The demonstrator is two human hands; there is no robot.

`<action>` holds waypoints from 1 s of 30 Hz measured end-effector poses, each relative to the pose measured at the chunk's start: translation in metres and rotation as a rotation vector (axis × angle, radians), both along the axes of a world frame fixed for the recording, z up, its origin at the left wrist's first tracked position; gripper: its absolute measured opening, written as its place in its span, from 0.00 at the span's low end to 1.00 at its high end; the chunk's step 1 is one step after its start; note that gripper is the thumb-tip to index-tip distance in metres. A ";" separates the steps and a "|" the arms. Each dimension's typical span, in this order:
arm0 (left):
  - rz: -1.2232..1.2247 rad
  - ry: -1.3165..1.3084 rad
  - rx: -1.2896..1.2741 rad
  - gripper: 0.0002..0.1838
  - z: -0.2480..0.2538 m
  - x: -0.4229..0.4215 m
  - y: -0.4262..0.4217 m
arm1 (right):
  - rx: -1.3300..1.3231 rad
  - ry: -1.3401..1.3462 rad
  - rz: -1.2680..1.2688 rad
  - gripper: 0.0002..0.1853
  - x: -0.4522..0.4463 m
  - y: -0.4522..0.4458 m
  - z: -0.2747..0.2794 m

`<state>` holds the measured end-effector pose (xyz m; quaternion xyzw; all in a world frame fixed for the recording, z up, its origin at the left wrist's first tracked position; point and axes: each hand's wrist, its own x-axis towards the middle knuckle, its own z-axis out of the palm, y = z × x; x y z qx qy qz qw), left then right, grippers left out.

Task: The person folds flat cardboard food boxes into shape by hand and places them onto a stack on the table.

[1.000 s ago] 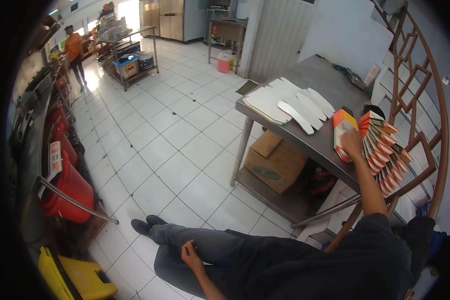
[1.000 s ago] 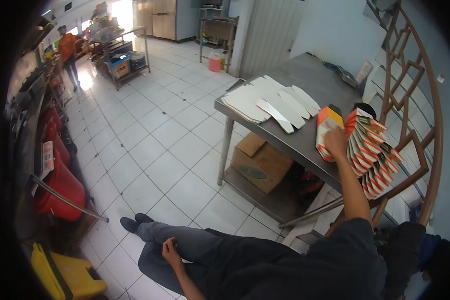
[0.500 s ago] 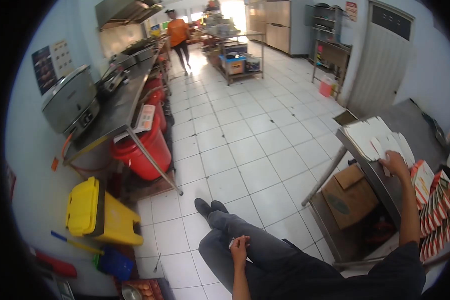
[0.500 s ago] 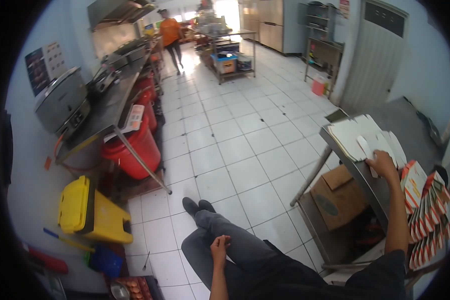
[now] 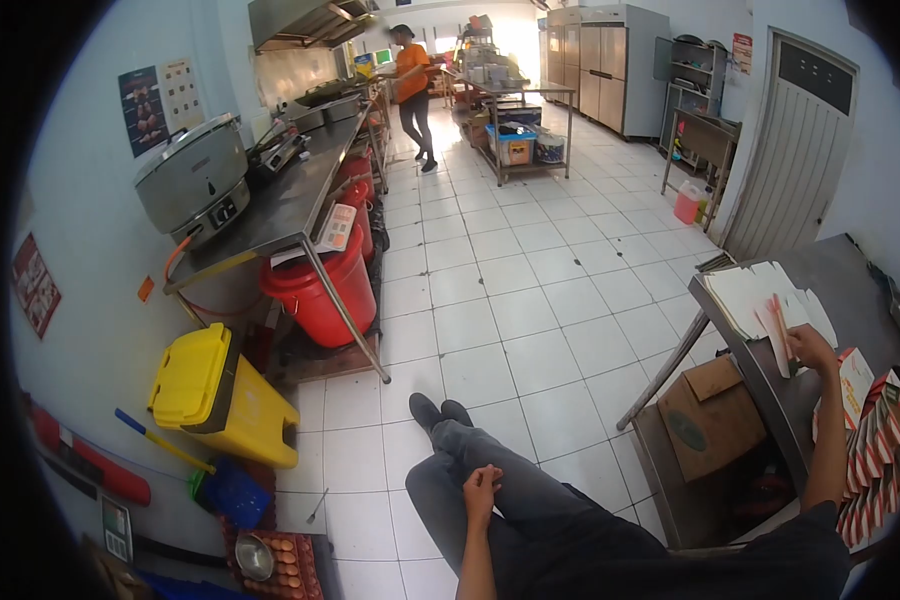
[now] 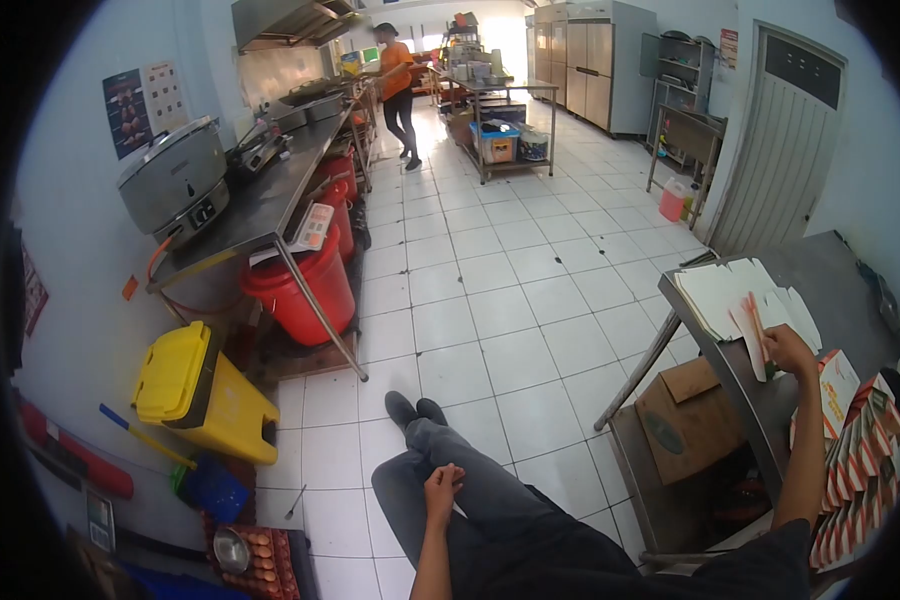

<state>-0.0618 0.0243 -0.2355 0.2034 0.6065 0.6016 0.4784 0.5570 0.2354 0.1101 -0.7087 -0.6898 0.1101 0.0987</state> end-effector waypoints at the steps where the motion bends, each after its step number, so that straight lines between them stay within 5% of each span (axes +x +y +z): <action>1: -0.001 0.015 0.011 0.14 -0.002 -0.001 0.000 | 0.023 -0.098 0.050 0.15 0.012 0.009 -0.007; 6: 0.021 0.091 0.044 0.13 0.006 0.003 -0.011 | 0.733 -0.382 -0.318 0.11 0.028 0.023 -0.023; 9: 0.032 0.199 0.078 0.12 0.000 0.003 -0.019 | 0.893 -0.222 -0.454 0.20 -0.045 -0.020 0.046; 13: 0.107 0.092 0.145 0.15 0.007 0.016 -0.029 | 1.317 -0.004 0.114 0.22 -0.187 -0.091 0.099; 15: 0.186 -0.153 0.230 0.18 0.014 0.016 -0.038 | 0.880 0.496 0.427 0.24 -0.243 -0.107 0.045; 19: 0.266 -0.673 0.433 0.27 0.087 0.023 -0.111 | 0.262 0.583 1.098 0.29 -0.378 -0.152 -0.104; 21: 0.178 -0.590 0.365 0.44 0.089 0.017 -0.152 | -0.161 0.313 1.292 0.25 -0.415 -0.195 -0.168; 23: 0.192 -0.612 0.306 0.35 0.050 -0.005 -0.191 | -0.361 0.378 1.464 0.26 -0.433 -0.239 -0.229; 25: -0.067 0.201 0.069 0.44 -0.109 -0.055 -0.251 | -0.398 0.290 1.578 0.24 -0.450 -0.263 -0.265; 28: 0.192 0.163 -0.164 0.35 0.092 0.020 -0.241 | -0.503 0.320 1.684 0.22 -0.455 -0.242 -0.254; 30: 0.249 0.779 -0.265 0.33 -0.005 0.001 -0.240 | -0.489 0.482 1.466 0.24 -0.454 -0.244 -0.275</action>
